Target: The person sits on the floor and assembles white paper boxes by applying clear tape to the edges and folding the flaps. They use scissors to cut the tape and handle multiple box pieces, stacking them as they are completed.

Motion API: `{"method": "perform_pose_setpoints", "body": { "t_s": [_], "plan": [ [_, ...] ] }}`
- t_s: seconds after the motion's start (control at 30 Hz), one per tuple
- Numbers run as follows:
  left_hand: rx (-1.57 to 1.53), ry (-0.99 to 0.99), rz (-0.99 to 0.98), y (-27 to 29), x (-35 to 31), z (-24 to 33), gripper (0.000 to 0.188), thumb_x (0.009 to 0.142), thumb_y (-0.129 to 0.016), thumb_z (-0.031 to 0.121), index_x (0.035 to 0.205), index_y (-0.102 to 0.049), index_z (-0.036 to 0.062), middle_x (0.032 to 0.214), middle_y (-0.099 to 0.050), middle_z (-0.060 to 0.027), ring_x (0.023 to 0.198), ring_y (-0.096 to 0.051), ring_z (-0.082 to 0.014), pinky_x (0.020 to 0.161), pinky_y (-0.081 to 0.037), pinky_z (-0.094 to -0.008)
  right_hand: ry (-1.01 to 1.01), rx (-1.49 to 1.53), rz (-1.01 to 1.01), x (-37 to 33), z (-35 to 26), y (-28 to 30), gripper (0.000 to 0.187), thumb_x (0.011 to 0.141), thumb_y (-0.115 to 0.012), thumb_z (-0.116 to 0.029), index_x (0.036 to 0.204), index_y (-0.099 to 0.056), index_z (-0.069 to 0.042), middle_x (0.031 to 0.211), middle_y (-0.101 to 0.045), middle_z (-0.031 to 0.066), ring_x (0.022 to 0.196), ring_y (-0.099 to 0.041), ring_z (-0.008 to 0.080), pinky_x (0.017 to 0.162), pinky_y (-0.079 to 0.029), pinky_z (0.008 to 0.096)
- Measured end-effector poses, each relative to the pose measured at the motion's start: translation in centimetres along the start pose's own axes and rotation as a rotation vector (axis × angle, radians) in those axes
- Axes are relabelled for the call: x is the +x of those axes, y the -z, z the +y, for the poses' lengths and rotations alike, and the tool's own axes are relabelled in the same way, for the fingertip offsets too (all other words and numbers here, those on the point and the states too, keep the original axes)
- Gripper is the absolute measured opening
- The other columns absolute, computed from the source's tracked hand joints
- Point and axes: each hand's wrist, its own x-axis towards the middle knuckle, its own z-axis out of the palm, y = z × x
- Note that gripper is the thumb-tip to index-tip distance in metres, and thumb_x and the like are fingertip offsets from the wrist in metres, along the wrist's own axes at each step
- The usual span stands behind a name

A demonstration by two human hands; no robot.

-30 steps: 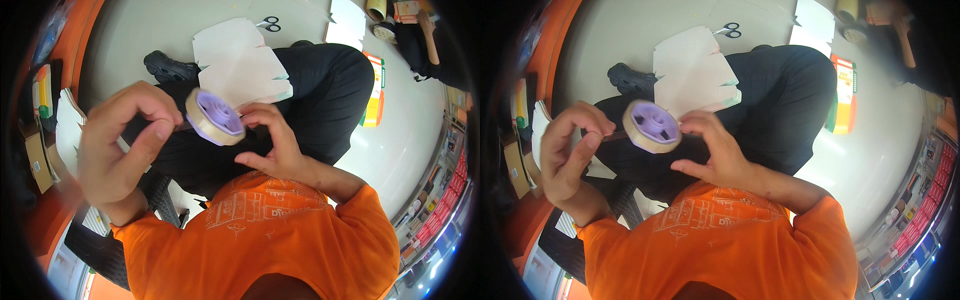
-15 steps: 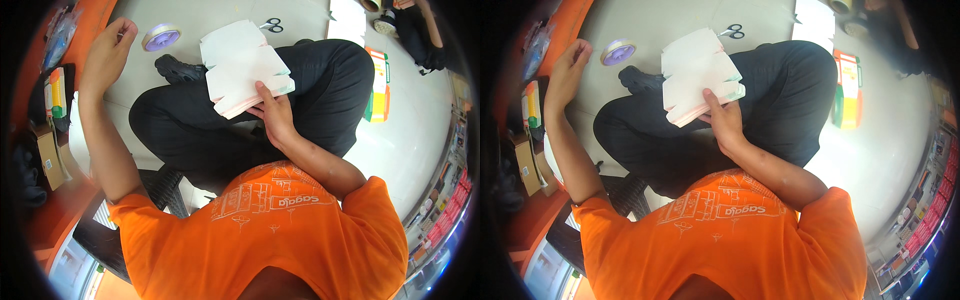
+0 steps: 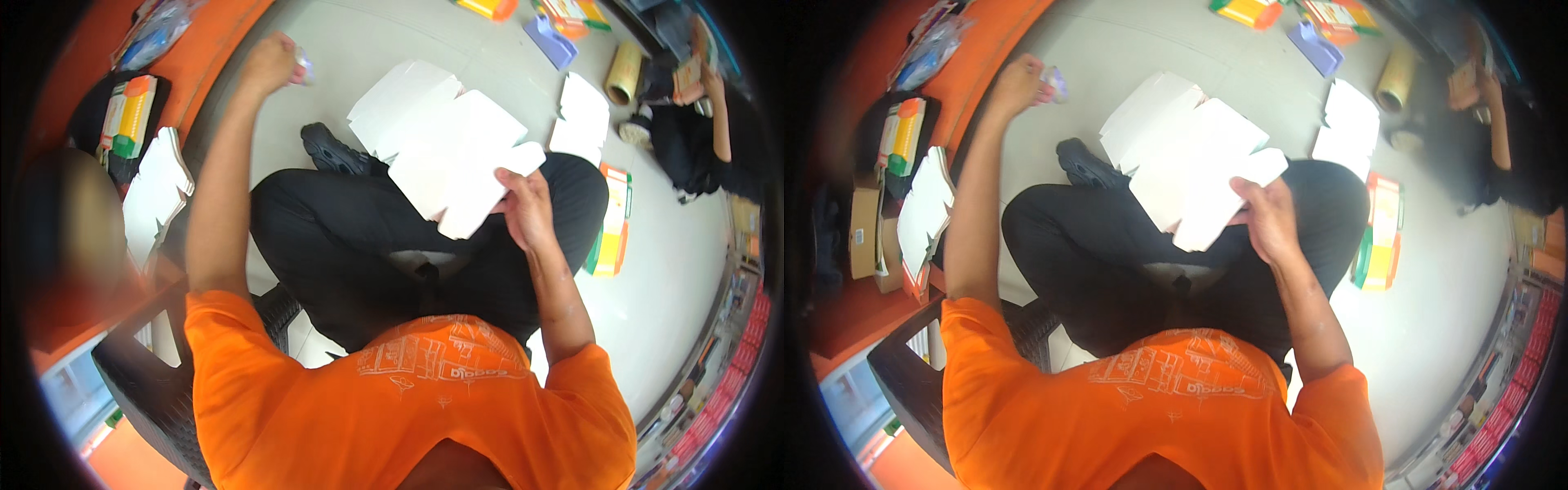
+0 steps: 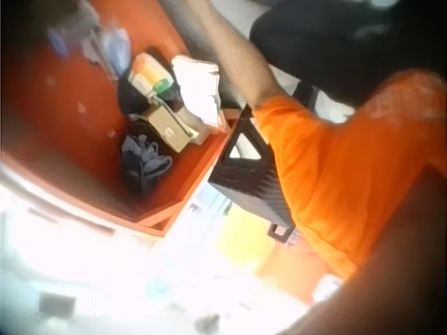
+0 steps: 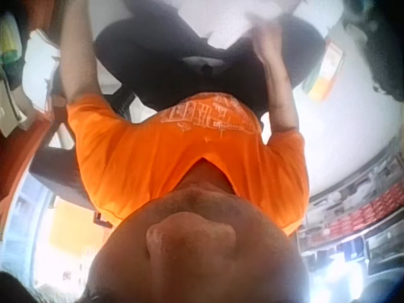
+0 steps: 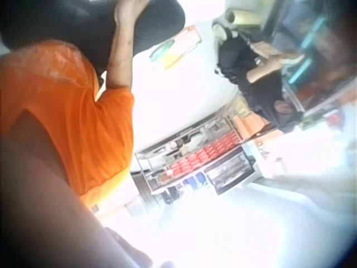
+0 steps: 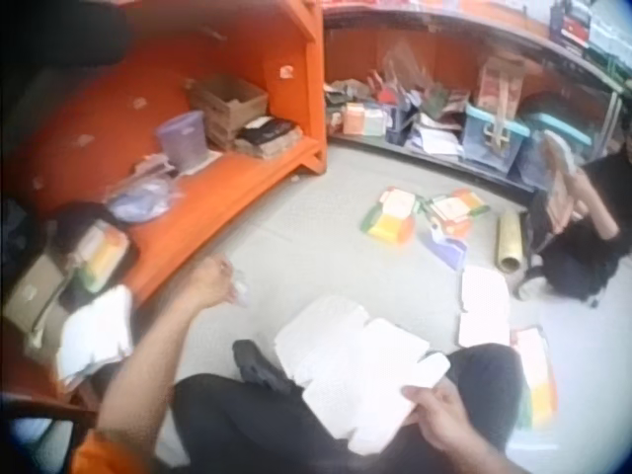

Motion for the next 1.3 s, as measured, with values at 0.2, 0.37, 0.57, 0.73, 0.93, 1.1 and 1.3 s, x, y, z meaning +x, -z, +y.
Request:
{"method": "perform_pose_setpoints", "body": {
  "t_s": [0.2,0.37,0.57,0.73,0.93,1.1,1.3],
  "plan": [
    [-0.355,0.183,0.042,-3.2,1.3,0.4,0.03,0.105,-0.036,0.018,0.113,-0.054,-0.0047,0.112,-0.067,-0.0219,0.095,-0.07,-0.0248,0.073,-0.057,-0.0347,0.083,-0.073,-0.185,2.8,-5.4,0.1,0.045,0.089,-0.061,-0.016,0.126,-0.046,0.006,0.113,-0.061,0.0156,0.096,-0.067,0.0234,0.069,-0.062,0.0377],
    [-0.709,0.186,-0.093,-2.3,2.7,-2.9,0.035,0.103,-0.041,0.018,0.121,-0.057,-0.0068,0.108,-0.065,-0.0212,0.099,-0.066,-0.0257,0.082,-0.054,-0.0374,0.111,-0.053,-0.244,5.5,-6.9,-0.6,0.041,0.091,-0.059,-0.016,0.126,-0.048,0.003,0.114,-0.061,0.0127,0.1,-0.066,0.0229,0.08,-0.059,0.0421],
    [-0.337,0.118,0.241,-2.4,0.0,-1.9,0.032,0.102,-0.042,0.02,0.115,-0.057,-0.0047,0.107,-0.066,-0.0184,0.098,-0.064,-0.0251,0.087,-0.049,-0.0377,-0.023,-0.092,-0.074,8.4,-6.4,-2.2,0.047,0.095,-0.057,-0.02,0.133,-0.045,0.005,0.123,-0.059,0.0156,0.113,-0.059,0.0248,0.098,-0.049,0.0374],
    [-0.18,0.009,0.555,-3.4,0.9,-3.1,0.028,0.1,-0.043,0.021,0.108,-0.057,-0.0021,0.103,-0.066,-0.0193,0.096,-0.064,-0.0302,0.087,-0.048,-0.0389,0.066,-0.149,-0.024,10.9,-4.8,-4.4,0.051,0.093,-0.064,-0.017,0.134,-0.042,0.007,0.125,-0.058,0.0176,0.115,-0.059,0.0258,0.097,-0.05,0.0369],
    [-0.303,-0.023,0.768,-4.3,6.7,-3.8,0.022,0.098,-0.045,0.017,0.106,-0.055,-0.0013,0.101,-0.064,-0.0199,0.097,-0.062,-0.0323,0.087,-0.048,-0.0402,0.311,-0.227,-0.035,18.9,-2.5,-3.6,0.057,0.09,-0.073,-0.02,0.134,-0.046,0.003,0.125,-0.061,0.0152,0.113,-0.061,0.0231,0.098,-0.048,0.035],
    [-0.773,0.168,0.754,-7.4,14.2,-10.4,0.019,0.096,-0.047,0.009,0.113,-0.05,0.0006,0.112,-0.058,-0.0163,0.105,-0.057,-0.0264,0.091,-0.046,-0.0389,0.474,-0.421,-0.112,25.6,-1.3,-5.5,0.053,0.088,-0.076,-0.025,0.128,-0.053,0.001,0.115,-0.067,0.0122,0.106,-0.063,0.0198,0.093,-0.05,0.0338],
    [-1.025,0.207,0.782,-12.2,17.7,-11.1,0.015,0.099,-0.045,0.009,0.112,-0.047,0.0027,0.111,-0.056,-0.0119,0.105,-0.053,-0.0218,0.093,-0.043,-0.0346,0.499,-0.522,-0.057,34.5,2.7,-3.1,0.054,0.086,-0.077,-0.028,0.129,-0.056,-0.002,0.111,-0.068,0.0097,0.097,-0.061,0.016,0.086,-0.049,0.0311]
  ]
}}
